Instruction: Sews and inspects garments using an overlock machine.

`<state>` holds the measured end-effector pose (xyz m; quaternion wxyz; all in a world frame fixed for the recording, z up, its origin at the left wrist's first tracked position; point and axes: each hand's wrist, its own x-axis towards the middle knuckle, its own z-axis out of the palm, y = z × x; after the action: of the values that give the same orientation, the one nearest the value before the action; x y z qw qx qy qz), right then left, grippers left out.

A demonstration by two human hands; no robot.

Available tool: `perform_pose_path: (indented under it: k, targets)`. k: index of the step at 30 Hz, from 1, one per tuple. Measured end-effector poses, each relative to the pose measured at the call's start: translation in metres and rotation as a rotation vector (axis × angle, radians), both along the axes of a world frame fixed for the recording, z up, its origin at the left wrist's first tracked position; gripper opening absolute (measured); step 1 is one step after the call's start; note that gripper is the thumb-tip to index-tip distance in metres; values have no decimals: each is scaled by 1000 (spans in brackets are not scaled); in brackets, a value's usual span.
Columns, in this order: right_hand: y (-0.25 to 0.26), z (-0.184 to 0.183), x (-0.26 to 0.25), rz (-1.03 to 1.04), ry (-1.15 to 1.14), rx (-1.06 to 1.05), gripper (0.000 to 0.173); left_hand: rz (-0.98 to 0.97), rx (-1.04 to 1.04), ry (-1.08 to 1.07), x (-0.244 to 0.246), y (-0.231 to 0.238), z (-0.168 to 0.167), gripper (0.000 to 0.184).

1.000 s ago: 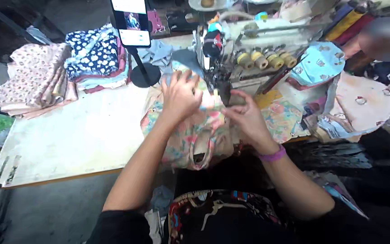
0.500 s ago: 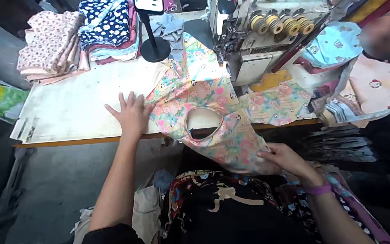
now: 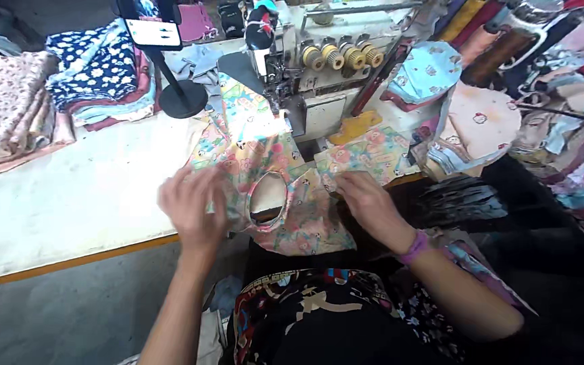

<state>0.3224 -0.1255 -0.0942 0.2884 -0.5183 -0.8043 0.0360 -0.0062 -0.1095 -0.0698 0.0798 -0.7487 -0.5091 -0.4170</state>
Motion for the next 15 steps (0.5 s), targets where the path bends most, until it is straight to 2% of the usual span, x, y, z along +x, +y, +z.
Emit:
perform_pose_path:
  k: [2, 5, 7, 10, 13, 15]
  targets:
    - [15, -5, -3, 15, 38, -43, 19, -96, 41, 13, 33, -2, -5, 23]
    - [29, 19, 2, -33, 265, -333, 14, -229, 29, -55, 65, -5, -9, 18]
    - [36, 23, 0, -40, 272, -424, 23, -304, -1, -110, 80, -3, -8, 17]
    - [42, 16, -2, -39, 287, -485, 19, -401, -85, -232, 103, 1, -11, 16]
    - [49, 25, 13, -101, 549, -639, 20, -460, -319, -406, 133, 5, -4, 22]
    - [51, 30, 20, -100, 701, -738, 20, -457, -522, -479, 156, 13, -2, 38]
